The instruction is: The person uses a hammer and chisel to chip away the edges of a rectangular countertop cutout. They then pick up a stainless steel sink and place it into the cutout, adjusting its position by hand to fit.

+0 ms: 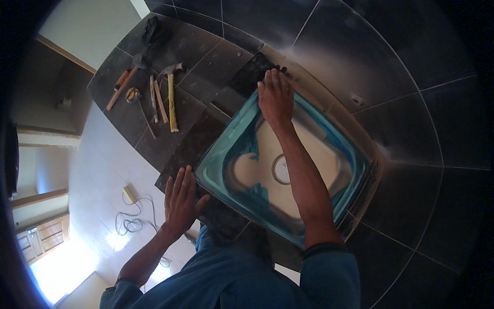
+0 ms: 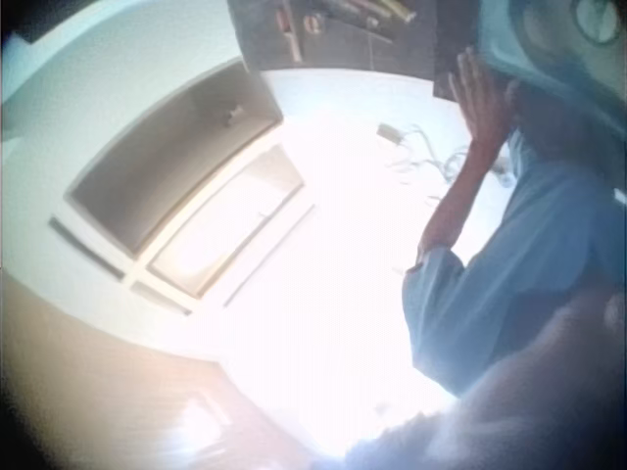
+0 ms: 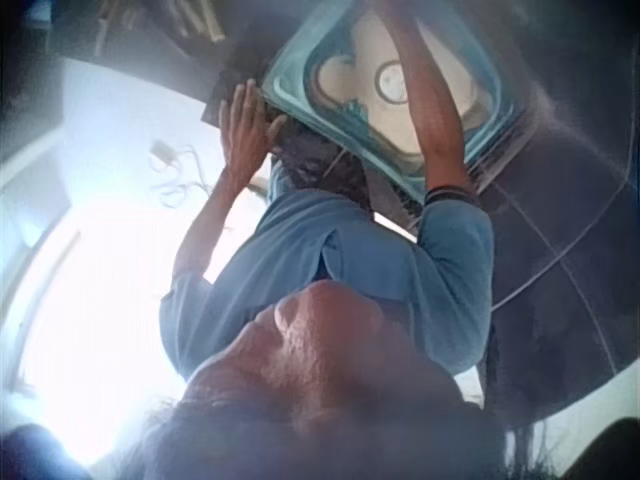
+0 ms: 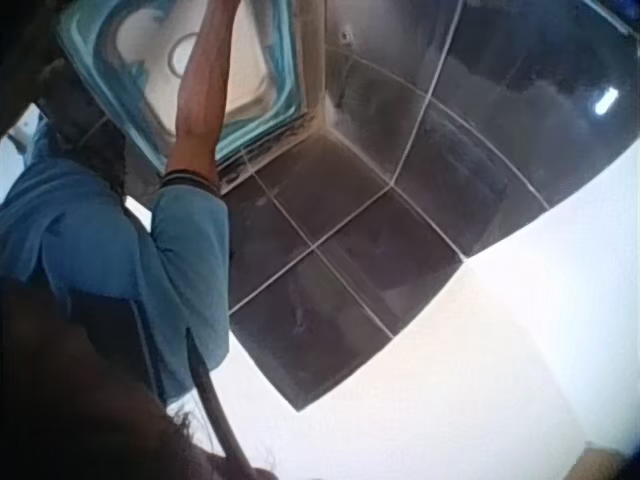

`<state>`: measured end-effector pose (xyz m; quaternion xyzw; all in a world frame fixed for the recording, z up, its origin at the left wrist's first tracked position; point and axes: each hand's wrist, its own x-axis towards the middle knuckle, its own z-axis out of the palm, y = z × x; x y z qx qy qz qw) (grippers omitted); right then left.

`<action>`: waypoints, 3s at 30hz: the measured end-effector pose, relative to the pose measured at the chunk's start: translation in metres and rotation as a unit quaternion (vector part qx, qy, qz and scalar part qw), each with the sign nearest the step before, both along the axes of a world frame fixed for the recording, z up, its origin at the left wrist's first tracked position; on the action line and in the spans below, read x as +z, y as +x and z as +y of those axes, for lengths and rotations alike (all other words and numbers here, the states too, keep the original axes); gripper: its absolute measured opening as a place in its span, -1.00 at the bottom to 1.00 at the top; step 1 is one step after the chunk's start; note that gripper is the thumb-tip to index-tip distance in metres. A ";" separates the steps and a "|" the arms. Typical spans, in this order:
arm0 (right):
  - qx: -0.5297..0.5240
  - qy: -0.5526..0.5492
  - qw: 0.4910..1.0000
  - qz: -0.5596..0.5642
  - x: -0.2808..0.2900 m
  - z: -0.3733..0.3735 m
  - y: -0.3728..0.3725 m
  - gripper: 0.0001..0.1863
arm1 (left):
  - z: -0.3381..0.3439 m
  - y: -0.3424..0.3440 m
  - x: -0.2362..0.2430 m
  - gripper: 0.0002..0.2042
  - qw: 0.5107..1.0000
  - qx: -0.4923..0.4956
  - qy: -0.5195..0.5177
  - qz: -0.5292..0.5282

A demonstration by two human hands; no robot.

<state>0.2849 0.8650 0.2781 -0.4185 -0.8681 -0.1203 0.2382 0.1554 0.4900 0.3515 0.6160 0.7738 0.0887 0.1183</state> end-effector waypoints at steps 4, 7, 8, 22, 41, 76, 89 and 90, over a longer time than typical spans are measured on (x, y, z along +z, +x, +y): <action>0.009 -0.004 1.000 -0.027 -0.001 0.003 0.005 -0.46 | -0.003 0.001 0.000 -0.23 1.000 0.004 -0.016 -0.012; 0.005 -0.028 0.999 -0.039 0.000 0.002 0.003 -0.45 | -0.005 0.001 -0.003 -0.24 1.000 -0.001 -0.012 0.007; 0.008 -0.033 0.999 -0.042 0.000 0.003 0.004 -0.45 | -0.005 0.000 -0.002 -0.24 1.000 -0.006 -0.016 0.012; 0.033 -0.162 0.985 0.058 0.027 -0.016 0.013 -0.45 | -0.009 -0.007 -0.003 -0.31 1.000 -0.001 -0.005 -0.019; 0.123 -0.454 0.871 0.139 0.046 -0.291 0.027 -0.67 | -0.021 -0.032 -0.011 -0.46 0.992 -0.100 0.030 0.065; -0.167 -0.379 0.909 -0.051 -0.043 -0.210 0.136 -0.32 | -0.011 -0.020 -0.004 -0.46 0.984 -0.050 -0.028 0.167; 0.050 -0.656 0.748 0.081 0.051 -0.283 0.176 -0.36 | -0.001 -0.003 -0.047 -0.52 0.975 0.120 0.185 -0.019; 0.039 -0.667 0.737 0.104 0.051 -0.288 0.179 -0.37 | 0.004 0.001 -0.050 -0.53 0.967 0.145 0.207 -0.029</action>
